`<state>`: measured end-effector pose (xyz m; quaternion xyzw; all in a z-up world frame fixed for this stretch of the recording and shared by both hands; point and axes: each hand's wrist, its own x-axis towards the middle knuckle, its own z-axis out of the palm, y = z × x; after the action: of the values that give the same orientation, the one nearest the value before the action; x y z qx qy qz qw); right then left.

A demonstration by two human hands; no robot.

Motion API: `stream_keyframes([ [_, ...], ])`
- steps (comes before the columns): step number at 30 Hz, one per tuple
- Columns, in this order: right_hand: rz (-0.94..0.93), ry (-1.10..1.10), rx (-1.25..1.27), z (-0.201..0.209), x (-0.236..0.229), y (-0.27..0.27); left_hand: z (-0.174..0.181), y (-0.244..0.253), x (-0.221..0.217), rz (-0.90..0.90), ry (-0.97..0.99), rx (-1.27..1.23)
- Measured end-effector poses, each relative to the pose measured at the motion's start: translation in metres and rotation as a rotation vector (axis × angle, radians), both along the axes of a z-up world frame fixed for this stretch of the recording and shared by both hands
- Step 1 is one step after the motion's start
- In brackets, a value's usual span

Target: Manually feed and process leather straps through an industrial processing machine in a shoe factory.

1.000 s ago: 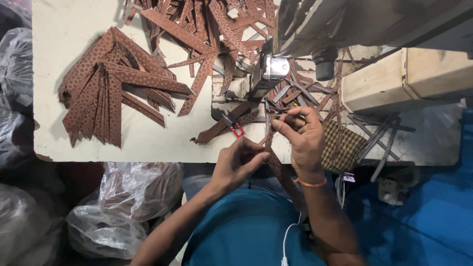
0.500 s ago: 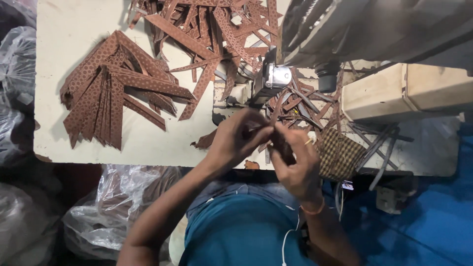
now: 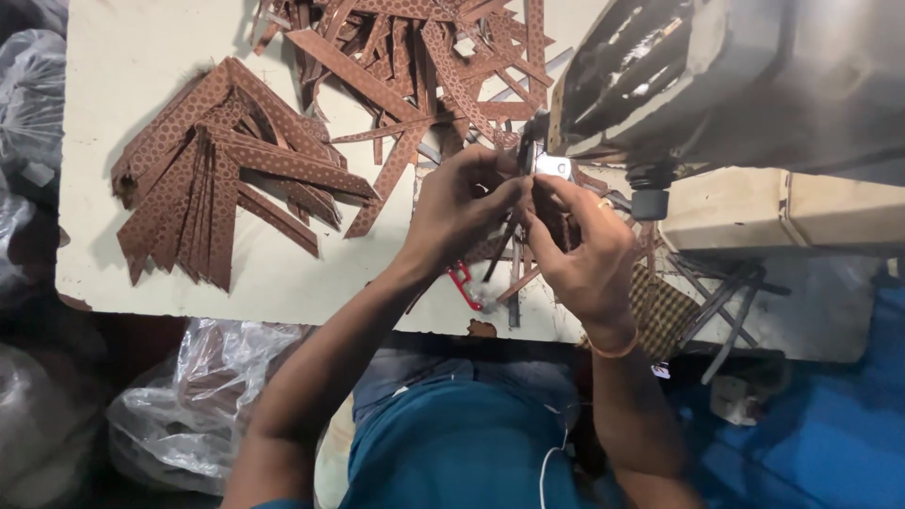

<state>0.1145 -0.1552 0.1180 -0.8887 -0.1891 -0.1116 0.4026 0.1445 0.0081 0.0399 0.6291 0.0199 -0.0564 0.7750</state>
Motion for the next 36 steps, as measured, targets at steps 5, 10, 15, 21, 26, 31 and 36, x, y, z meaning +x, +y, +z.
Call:
stream_keyframes([
  [5,-0.002,0.007,-0.060,0.001,0.003,-0.003,0.005,0.002,0.000,-0.020,0.006,-0.042],
  [10,-0.009,-0.013,-0.066,0.000,0.006,-0.003,0.008,0.001,0.001,-0.020,0.025,-0.009],
  [15,-0.003,-0.057,-0.072,-0.005,0.006,-0.003,0.016,0.003,-0.003,0.004,-0.060,0.204],
  [21,-0.080,-0.429,-0.248,-0.010,-0.012,0.013,0.010,0.012,-0.007,-0.051,-0.111,0.167],
  [26,-0.142,-0.175,0.021,-0.017,0.009,0.005,0.015,0.017,-0.008,-0.094,-0.086,0.191],
  [31,-0.148,0.220,0.365,-0.008,0.004,0.004,0.022,0.016,-0.006,-0.092,-0.036,0.216],
  [36,0.021,-0.309,-0.105,-0.012,-0.009,0.005,0.020,0.012,-0.007,-0.062,-0.098,0.223],
])
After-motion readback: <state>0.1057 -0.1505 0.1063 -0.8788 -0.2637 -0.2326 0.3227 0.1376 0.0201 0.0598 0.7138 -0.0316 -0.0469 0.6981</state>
